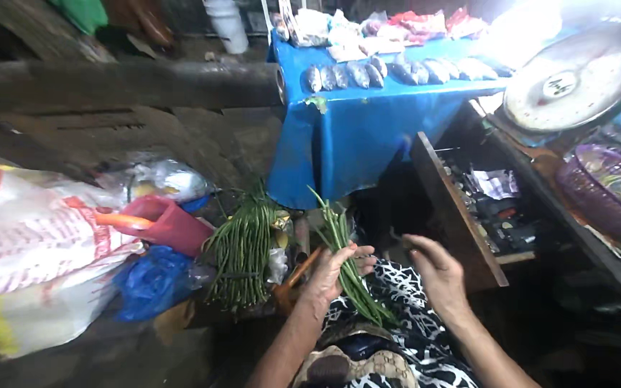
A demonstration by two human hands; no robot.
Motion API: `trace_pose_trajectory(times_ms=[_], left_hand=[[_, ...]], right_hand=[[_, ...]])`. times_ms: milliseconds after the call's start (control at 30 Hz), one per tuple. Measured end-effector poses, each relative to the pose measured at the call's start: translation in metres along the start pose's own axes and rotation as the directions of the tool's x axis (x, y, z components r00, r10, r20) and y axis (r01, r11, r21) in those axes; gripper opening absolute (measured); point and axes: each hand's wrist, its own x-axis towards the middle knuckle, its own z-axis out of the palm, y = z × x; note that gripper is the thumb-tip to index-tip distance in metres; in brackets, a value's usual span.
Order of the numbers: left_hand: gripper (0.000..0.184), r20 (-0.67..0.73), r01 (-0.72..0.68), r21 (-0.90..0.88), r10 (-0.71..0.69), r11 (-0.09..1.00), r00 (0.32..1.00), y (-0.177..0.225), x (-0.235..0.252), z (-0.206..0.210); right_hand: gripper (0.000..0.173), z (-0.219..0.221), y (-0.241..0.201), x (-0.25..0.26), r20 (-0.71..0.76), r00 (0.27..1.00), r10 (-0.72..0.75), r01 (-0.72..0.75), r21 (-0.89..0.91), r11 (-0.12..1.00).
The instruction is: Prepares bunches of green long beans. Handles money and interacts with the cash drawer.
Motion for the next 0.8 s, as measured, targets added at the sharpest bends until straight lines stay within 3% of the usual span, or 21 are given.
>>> trace_pose_trajectory(times_ms=[100,200,267,367,433,500,600,633,800], left_hand=[[0.017,0.022,-0.097,0.041,0.096,0.994,0.995,-0.003,-0.003,0.0],[0.017,-0.072,-0.149,-0.021,0.147,0.989,0.987,-0.005,0.001,-0.01],[0.022,-0.187,-0.152,-0.141,0.125,0.978,0.974,-0.005,0.004,-0.02],[0.026,-0.337,-0.206,-0.316,0.093,0.926,0.937,-0.005,0.013,-0.033],[0.025,-0.352,-0.238,-0.361,0.104,0.902,0.93,0.005,0.013,-0.026],[0.027,-0.288,-0.261,-0.374,0.156,0.89,0.945,0.014,0.011,-0.01],[0.027,-0.216,-0.303,-0.407,0.232,0.861,0.948,0.016,0.017,0.008],[0.027,-0.223,-0.307,-0.407,0.232,0.86,0.947,0.011,0.023,0.008],[0.026,-0.387,-0.117,-0.25,0.012,0.961,0.922,-0.059,0.051,-0.027]], right_hand=[[0.028,0.03,0.002,-0.006,0.3,0.952,-0.059,0.063,-0.005,0.998],[0.028,0.023,-0.004,-0.001,0.421,0.904,0.068,-0.025,-0.106,0.994],[0.027,0.0,-0.009,0.014,0.365,0.916,0.164,-0.058,-0.282,0.958],[0.031,-0.05,-0.004,0.051,0.259,0.953,0.157,0.022,-0.577,0.816],[0.034,-0.078,0.012,0.077,0.194,0.97,0.143,0.041,-0.715,0.698],[0.048,-0.095,0.033,0.096,0.121,0.967,0.223,-0.029,-0.819,0.573],[0.088,-0.099,0.053,0.112,0.02,0.876,0.482,-0.232,-0.86,0.456],[0.094,-0.097,0.054,0.115,0.004,0.857,0.516,-0.26,-0.861,0.438],[0.094,-0.09,0.041,0.126,-0.013,0.824,0.567,-0.241,-0.913,0.329]])
